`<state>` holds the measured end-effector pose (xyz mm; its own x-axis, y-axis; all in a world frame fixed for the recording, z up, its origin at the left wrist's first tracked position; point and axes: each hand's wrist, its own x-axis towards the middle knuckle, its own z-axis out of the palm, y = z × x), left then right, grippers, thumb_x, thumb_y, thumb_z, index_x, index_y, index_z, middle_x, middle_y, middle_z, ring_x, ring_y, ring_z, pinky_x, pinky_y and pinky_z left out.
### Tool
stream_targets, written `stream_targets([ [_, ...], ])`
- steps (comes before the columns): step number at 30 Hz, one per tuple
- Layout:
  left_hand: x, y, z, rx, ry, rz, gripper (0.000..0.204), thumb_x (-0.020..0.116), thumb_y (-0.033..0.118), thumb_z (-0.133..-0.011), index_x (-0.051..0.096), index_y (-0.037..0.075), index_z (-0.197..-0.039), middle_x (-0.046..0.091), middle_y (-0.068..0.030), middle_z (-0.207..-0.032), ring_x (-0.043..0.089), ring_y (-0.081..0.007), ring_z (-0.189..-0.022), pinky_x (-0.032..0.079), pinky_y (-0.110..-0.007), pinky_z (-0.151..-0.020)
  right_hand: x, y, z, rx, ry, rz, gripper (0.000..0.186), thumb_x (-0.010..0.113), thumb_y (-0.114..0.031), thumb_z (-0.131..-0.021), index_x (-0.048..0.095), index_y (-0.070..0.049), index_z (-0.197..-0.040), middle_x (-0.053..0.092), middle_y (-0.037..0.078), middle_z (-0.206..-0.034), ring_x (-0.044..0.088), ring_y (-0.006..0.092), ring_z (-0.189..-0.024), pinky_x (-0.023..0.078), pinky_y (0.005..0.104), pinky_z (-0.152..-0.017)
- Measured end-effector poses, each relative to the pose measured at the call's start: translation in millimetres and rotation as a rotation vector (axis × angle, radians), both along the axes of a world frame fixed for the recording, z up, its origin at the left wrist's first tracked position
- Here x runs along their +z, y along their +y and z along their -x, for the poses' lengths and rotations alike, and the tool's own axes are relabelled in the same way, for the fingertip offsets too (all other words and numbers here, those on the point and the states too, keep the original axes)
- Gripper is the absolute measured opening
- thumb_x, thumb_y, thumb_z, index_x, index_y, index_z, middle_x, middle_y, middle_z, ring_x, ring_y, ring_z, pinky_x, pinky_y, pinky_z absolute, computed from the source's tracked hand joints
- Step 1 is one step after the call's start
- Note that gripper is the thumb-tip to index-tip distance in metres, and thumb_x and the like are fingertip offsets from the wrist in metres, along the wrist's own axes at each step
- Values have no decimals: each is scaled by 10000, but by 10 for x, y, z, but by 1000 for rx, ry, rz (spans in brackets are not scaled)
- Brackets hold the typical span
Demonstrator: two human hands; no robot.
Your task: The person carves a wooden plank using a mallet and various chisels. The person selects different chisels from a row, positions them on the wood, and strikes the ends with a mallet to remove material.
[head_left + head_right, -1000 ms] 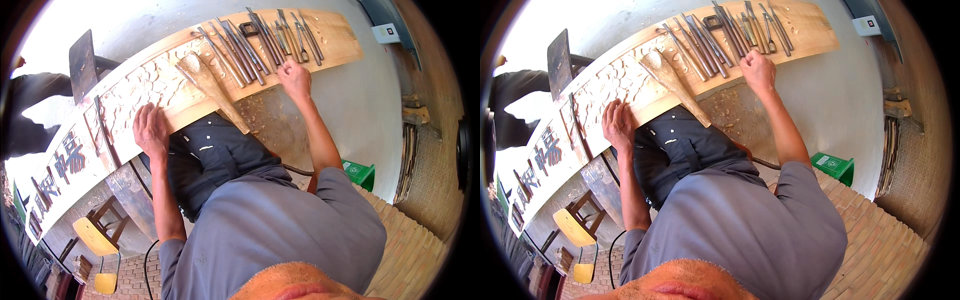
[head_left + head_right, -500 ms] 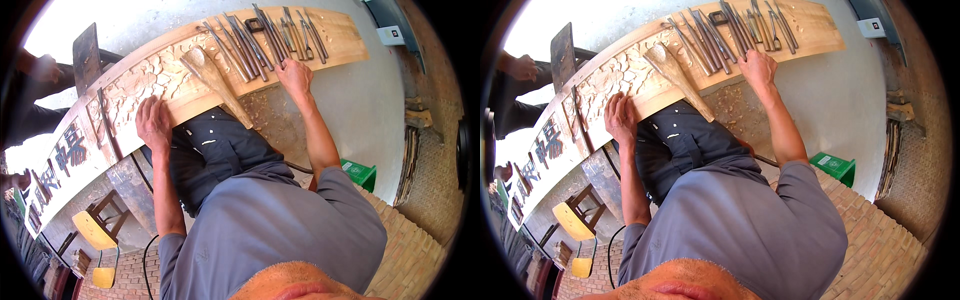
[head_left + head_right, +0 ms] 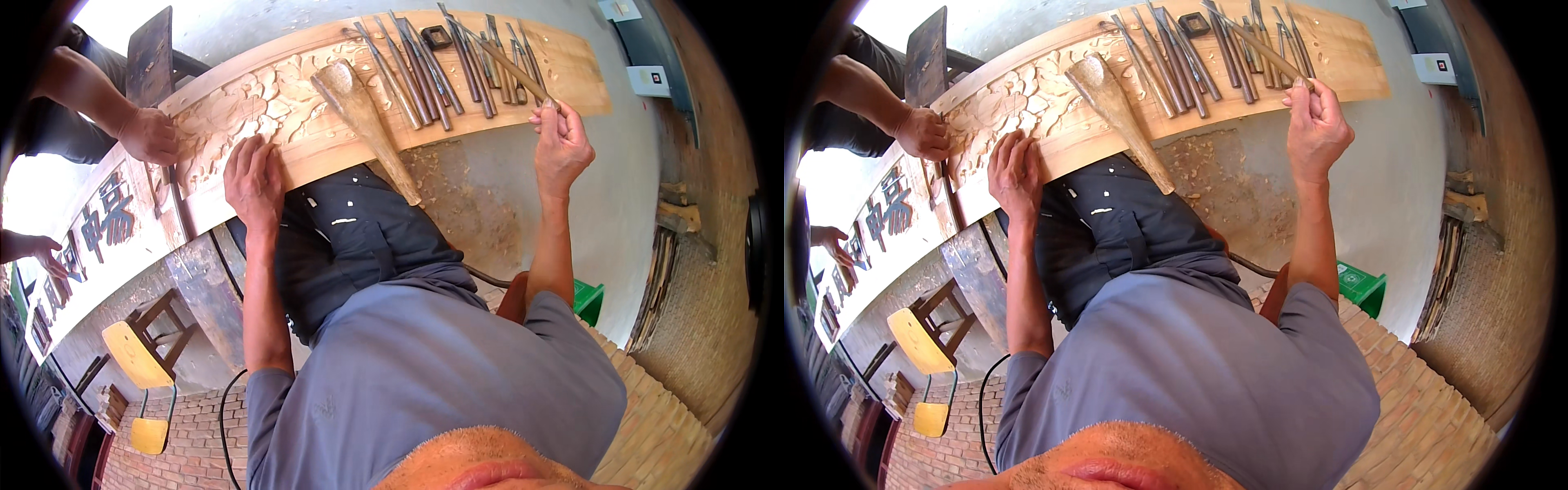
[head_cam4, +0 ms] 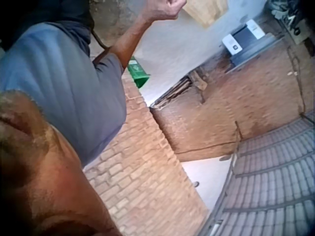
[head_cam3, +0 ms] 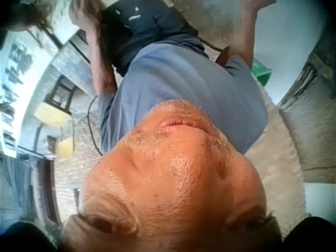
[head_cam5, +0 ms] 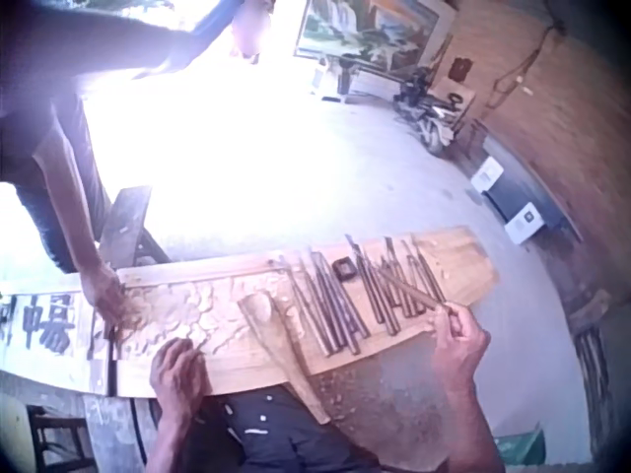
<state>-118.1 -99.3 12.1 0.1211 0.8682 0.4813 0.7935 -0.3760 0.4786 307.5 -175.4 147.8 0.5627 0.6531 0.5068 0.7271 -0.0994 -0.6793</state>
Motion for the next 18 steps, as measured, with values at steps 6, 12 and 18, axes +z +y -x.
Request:
stream_targets([
  [6, 6, 26, 31, -5, -12, 1, 127, 801, 110, -925, 822, 72, -1045, 794, -91, -1211, 709, -324, -1215, 549, -439, -1065, 106, 119, -33, 26, -75, 142, 219, 790, -127, -996, 779, 55, -1118, 824, 79, -822, 769, 85, -739, 584, 253, -694],
  [12, -62, -11, 118, 17, 4, -51, 135, 800, 102, -902, 805, 83, -1035, 780, -81, -1191, 702, -337, -1201, 552, -450, -1046, 116, 377, -195, 78, -234, 208, 253, 806, -216, -1004, 804, 7, -1124, 804, 47, -821, 728, 64, -736, 570, 260, -692],
  [18, -60, 6, 17, -4, -51, -46, 209, 814, 76, -852, 785, 99, -1058, 766, -70, -1170, 688, -342, -1194, 553, -461, -1025, 349, 952, -73, 171, -204, 138, 271, 774, -242, -1041, 816, -3, -1162, 790, 11, -847, 718, 50, -797, 575, 231, -782],
])
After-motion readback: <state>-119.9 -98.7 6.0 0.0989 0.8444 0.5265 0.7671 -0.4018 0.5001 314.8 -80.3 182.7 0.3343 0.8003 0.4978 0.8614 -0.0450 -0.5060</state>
